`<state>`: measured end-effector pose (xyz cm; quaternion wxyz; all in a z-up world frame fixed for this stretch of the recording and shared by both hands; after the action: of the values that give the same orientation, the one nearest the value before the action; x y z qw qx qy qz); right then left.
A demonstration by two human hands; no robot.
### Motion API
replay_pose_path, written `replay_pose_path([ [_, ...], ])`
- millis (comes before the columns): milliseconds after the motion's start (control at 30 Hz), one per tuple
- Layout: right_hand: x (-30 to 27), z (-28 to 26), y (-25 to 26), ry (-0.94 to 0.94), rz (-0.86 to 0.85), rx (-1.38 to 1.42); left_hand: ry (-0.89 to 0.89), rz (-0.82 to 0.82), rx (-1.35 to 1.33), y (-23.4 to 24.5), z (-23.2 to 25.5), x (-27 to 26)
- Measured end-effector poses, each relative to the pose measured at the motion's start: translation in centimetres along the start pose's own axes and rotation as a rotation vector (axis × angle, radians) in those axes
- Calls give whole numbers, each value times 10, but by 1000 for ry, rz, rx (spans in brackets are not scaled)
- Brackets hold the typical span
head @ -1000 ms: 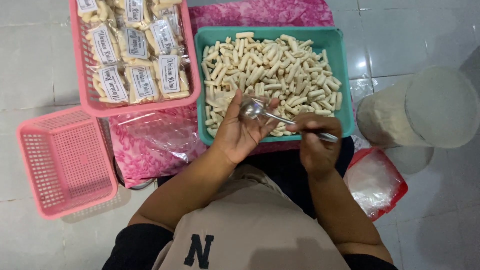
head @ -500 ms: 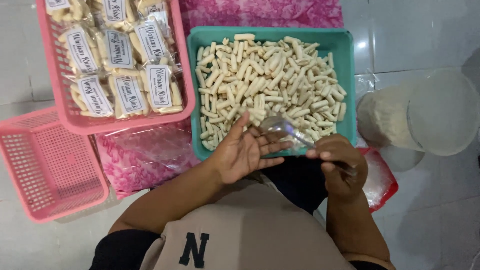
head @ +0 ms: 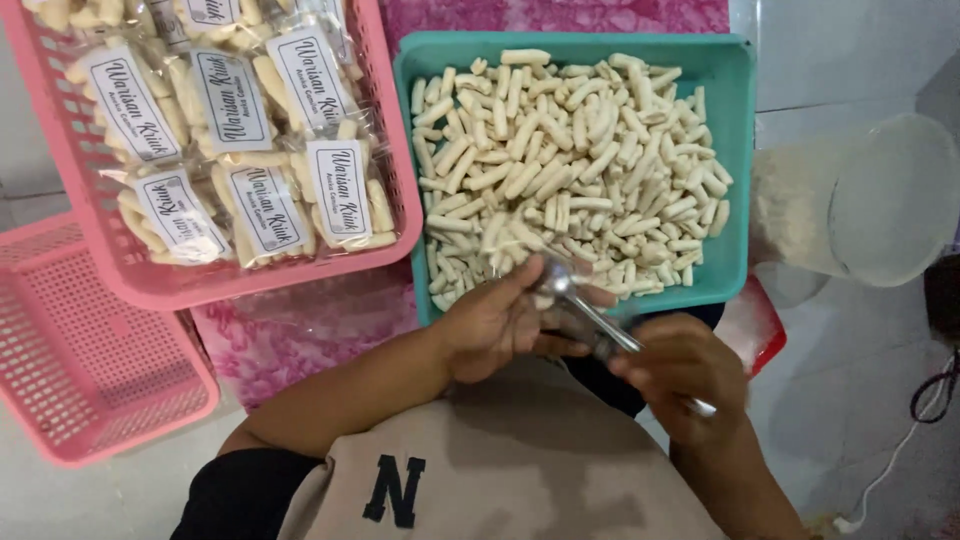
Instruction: Manually packing small cylindrical snacks into clear plastic bags from a large tray on the floor.
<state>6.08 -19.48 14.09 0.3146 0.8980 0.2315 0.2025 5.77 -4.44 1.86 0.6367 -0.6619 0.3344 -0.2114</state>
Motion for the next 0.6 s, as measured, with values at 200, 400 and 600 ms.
replay_pose_path([
  [200,12,-2,-4,249,66,136,-127,66,150,13,-9,8],
  [400,5,24,9,325,-36,143,-229,7,191,-14,-16,18],
  [600,16,11,19,281,-16,219,-141,2,275,-24,-36,31],
])
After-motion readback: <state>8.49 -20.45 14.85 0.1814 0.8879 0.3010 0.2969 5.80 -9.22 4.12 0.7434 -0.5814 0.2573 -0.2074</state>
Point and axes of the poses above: each hand's wrist, its own x-axis towards the middle knuckle, its own y-axis out of the back of the hand, z = x × y, the point moved 7 cm from there along x, towards the middle knuckle, and after that the axes turned 6 degrees about -x, right-handed, at the moved point
